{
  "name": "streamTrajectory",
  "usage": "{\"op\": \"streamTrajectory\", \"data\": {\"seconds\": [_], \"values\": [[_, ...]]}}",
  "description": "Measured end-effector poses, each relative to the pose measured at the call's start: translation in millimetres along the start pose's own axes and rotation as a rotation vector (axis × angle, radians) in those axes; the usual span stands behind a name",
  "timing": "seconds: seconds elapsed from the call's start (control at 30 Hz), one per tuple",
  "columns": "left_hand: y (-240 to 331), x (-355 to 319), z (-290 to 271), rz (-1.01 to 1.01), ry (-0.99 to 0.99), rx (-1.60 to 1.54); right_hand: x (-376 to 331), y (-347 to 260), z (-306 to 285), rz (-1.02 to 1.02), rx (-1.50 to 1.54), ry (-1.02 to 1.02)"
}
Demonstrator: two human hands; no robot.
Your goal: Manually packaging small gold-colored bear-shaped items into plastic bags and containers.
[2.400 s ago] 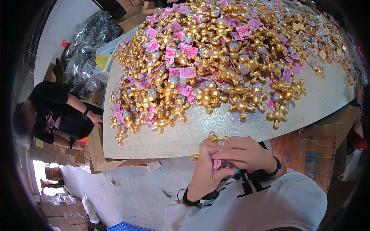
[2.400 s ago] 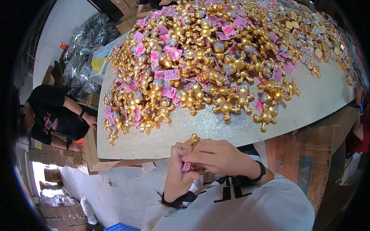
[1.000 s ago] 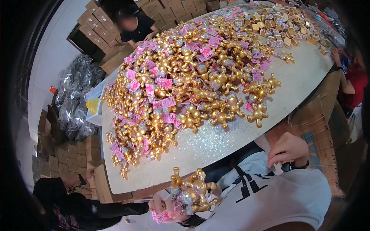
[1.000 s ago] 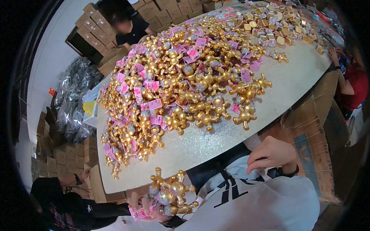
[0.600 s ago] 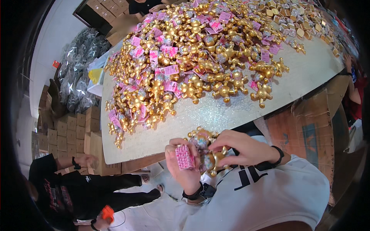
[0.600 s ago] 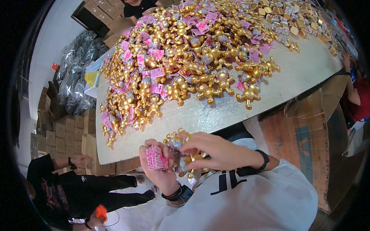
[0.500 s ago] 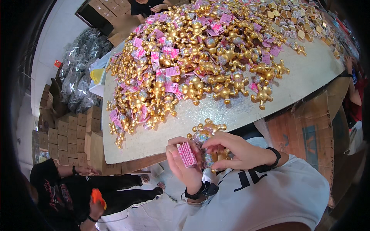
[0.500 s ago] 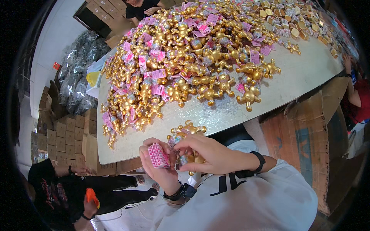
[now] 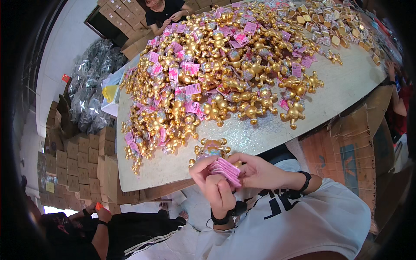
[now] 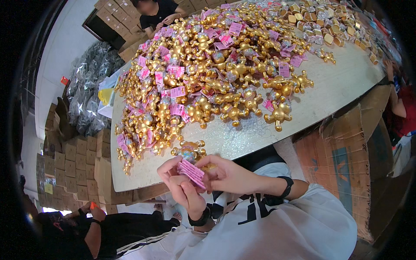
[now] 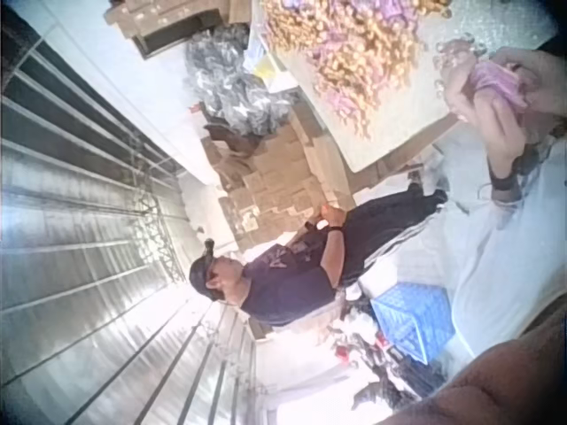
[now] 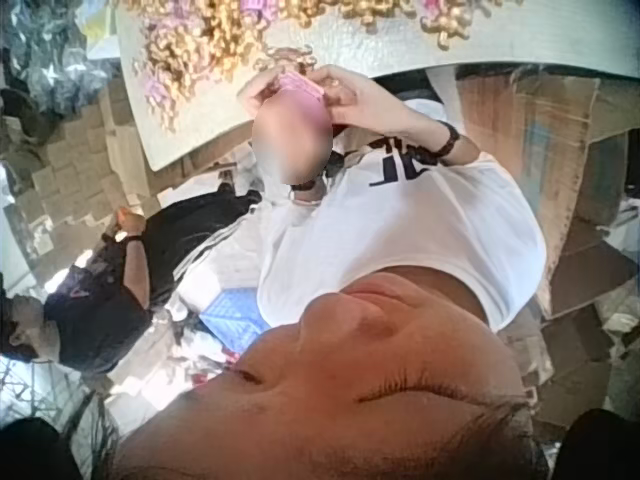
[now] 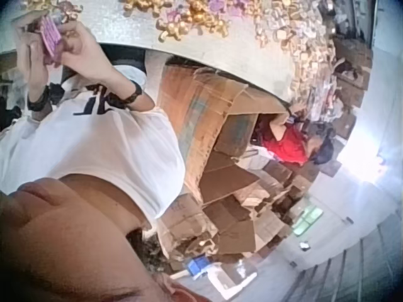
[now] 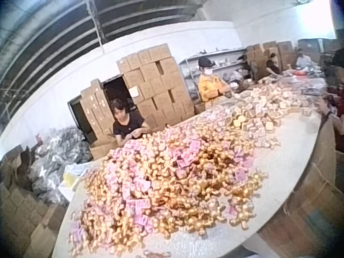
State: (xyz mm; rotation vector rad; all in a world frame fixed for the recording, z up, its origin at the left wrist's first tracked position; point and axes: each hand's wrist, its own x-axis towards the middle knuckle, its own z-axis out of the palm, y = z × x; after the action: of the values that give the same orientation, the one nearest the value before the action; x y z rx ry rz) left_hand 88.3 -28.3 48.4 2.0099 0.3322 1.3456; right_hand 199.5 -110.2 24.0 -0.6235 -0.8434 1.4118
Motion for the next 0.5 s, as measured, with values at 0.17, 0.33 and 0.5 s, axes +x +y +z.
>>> {"op": "streamTrajectory", "data": {"seconds": [0.17,0.33,0.5], "values": [[-5,-1,0,-0.056,0.037,-0.103,-1,-14,2,0.030,0.109,0.013],[-7,6,-12,-0.259,0.189,-0.681,-22,-20,-26,0.072,0.076,0.053],[2,8,-31,-0.483,0.222,-1.065,-47,-44,-57,0.046,-0.283,0.055]]}}
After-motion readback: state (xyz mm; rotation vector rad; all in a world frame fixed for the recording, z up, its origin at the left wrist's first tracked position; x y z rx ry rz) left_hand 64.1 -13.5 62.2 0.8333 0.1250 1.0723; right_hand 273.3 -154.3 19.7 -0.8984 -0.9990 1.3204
